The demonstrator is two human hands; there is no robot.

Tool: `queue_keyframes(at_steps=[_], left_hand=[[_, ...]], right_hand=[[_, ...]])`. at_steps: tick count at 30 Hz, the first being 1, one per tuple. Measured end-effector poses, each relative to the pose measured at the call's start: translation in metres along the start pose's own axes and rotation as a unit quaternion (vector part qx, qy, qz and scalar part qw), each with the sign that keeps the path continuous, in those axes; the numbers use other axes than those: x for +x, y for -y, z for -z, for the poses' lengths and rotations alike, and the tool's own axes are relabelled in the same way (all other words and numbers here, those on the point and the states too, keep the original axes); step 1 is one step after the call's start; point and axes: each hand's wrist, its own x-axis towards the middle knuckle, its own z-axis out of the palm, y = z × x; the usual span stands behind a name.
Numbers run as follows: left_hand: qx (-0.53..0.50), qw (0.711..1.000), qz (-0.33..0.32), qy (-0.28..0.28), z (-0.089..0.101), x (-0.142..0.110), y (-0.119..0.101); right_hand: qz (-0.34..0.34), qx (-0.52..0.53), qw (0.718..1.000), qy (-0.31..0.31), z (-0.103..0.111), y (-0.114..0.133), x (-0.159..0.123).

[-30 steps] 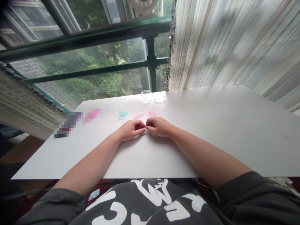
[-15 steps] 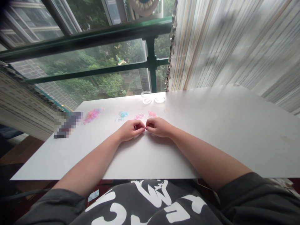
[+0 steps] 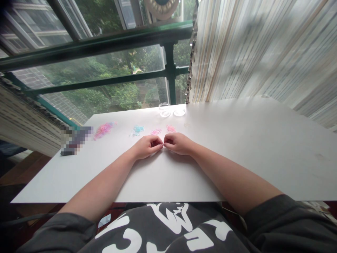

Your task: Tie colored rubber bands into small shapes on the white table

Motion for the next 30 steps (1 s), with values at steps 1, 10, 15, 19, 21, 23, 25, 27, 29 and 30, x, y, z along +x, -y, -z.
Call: queue_keyframes(at_steps=[1,10,15,19,21,23,25,27,29,30], left_hand=[[0.000,1.000,0.000,0.001,0.0001,0.0000,-0.0002],[-0.002,1.000,0.002,0.005,-0.0004,-0.0002,0.0006],[0.000,1.000,0.002,0.008,-0.0009,0.0000,0.0019],[0.001,1.000,0.001,0.013,-0.0004,0.0003,0.0023],[0.008,1.000,0.003,0.015,0.0000,0.0003,0.0023],[0.013,1.000,0.004,0.018,0.0002,0.0003,0.0021],[0.014,1.000,0.005,0.021,0.0002,0.0004,0.0016],[0.014,1.000,0.008,0.019,0.0001,0.0004,0.0008],[0.013,1.000,0.012,0.016,-0.0001,0.0005,0.0001],[0.012,1.000,0.014,0.017,-0.0002,0.0006,-0.0001]], right_hand=[[0.000,0.000,1.000,0.000,0.0001,0.0000,0.0000],[-0.003,0.002,1.000,0.002,-0.0003,-0.0003,0.0003],[-0.008,-0.004,1.000,0.003,0.0001,0.0007,0.0007],[-0.007,-0.005,1.000,0.001,0.0000,0.0008,0.0006],[-0.005,-0.001,1.000,-0.001,-0.0003,0.0007,0.0006],[-0.004,0.002,1.000,0.000,-0.0004,0.0006,0.0006],[-0.003,0.003,1.000,0.001,-0.0005,0.0003,0.0008],[-0.003,0.002,1.000,0.002,-0.0005,-0.0002,0.0010],[-0.001,-0.001,1.000,0.002,-0.0006,-0.0008,0.0013],[0.000,-0.001,1.000,0.002,-0.0007,-0.0010,0.0014]])
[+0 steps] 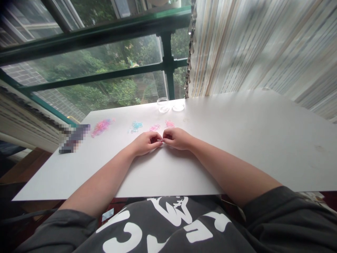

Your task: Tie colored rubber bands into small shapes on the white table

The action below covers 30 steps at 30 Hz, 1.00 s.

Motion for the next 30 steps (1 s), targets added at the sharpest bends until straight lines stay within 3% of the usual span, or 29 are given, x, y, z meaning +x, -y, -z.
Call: queue_keyframes(at_steps=[30], left_hand=[[0.010,1.000,-0.008,0.006,0.0006,0.0002,0.0015]], right_hand=[[-0.004,0.007,1.000,0.002,0.0002,0.0007,0.0002]])
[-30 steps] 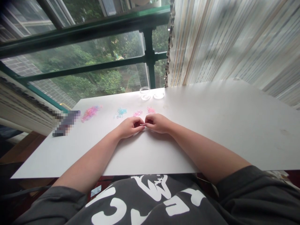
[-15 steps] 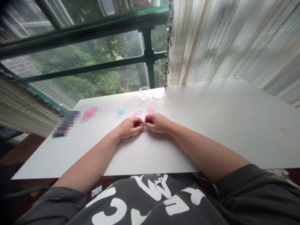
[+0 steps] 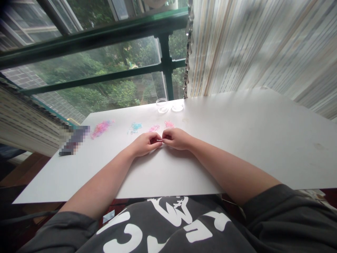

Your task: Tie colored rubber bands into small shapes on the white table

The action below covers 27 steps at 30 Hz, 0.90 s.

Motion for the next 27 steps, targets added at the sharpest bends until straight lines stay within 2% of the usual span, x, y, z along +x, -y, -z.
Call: queue_keyframes(at_steps=[27], left_hand=[[0.002,1.000,0.006,0.002,0.0007,-0.0004,-0.0020]], right_hand=[[0.002,-0.008,1.000,-0.008,-0.0010,-0.0010,0.0000]])
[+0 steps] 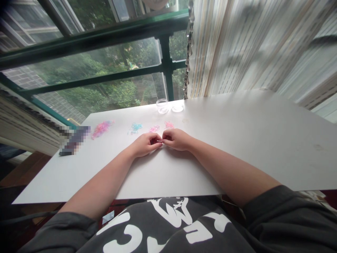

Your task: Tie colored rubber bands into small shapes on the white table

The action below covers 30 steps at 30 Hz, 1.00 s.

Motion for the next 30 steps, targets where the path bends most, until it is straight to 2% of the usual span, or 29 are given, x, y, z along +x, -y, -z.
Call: queue_keyframes(at_steps=[30], left_hand=[[-0.003,1.000,-0.002,-0.002,-0.0007,0.0000,0.0008]], right_hand=[[-0.010,0.007,1.000,0.004,-0.0003,0.0000,-0.0005]])
